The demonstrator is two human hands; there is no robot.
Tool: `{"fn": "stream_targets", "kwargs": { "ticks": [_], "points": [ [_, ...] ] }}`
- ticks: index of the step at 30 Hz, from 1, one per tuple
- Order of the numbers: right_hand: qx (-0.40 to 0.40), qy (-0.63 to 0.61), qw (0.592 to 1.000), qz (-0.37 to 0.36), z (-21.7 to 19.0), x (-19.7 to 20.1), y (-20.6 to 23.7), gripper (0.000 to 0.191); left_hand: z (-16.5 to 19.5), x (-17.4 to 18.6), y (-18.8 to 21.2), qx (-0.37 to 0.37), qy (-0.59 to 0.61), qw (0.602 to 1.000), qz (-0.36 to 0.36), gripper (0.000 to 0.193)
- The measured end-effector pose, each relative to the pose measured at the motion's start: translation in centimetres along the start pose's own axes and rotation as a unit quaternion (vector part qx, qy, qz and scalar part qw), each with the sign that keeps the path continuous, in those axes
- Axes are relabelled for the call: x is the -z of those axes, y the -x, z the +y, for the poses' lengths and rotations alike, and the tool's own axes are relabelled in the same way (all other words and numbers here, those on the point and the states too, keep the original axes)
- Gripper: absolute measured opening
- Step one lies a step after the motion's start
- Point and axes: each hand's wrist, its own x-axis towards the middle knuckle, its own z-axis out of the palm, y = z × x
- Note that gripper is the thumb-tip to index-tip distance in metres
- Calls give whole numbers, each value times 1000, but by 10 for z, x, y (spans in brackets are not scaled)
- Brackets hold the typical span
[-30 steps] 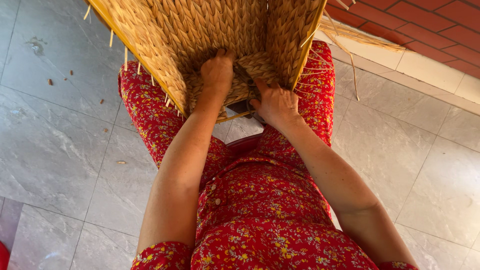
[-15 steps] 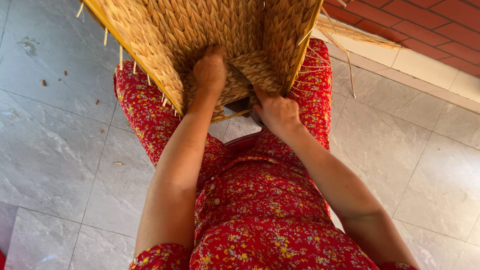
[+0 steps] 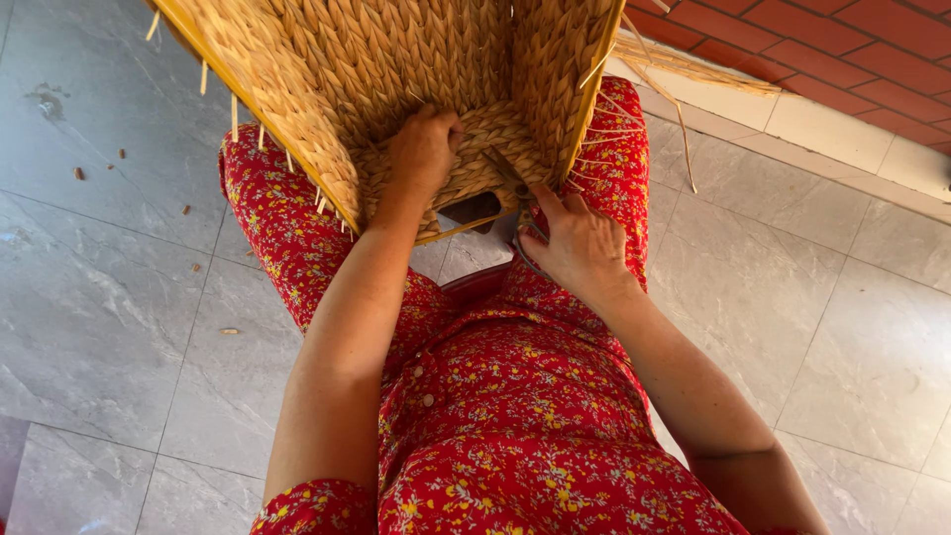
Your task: The person sits on the floor with a woven water-hyacinth basket on their lap and uses scissors to trim the protruding straw ends around the rim. They rotate and reposition the basket repeatedly to reach and cut the loose ends on all sides.
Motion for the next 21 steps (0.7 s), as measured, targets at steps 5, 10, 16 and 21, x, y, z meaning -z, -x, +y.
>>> {"fn": "stream_targets", "kwargs": {
  "ticks": [5,10,16,21],
  "points": [
    [25,10,999,27,-5,-13,-18,72,-2,-9,-2,-55,-53,997,17,4],
    [45,19,998,47,-6,-19,-29,73,4,-13,-2,-72,-114,991,18,6],
    [16,58,998,-21,-15,-24,-52,72,9,-11,-3,-92,-138,986,14,9],
    [30,120,990,-68,-14,-32,-61,70,12,-14,-3,-83,-141,987,1,13]
  ]
}}
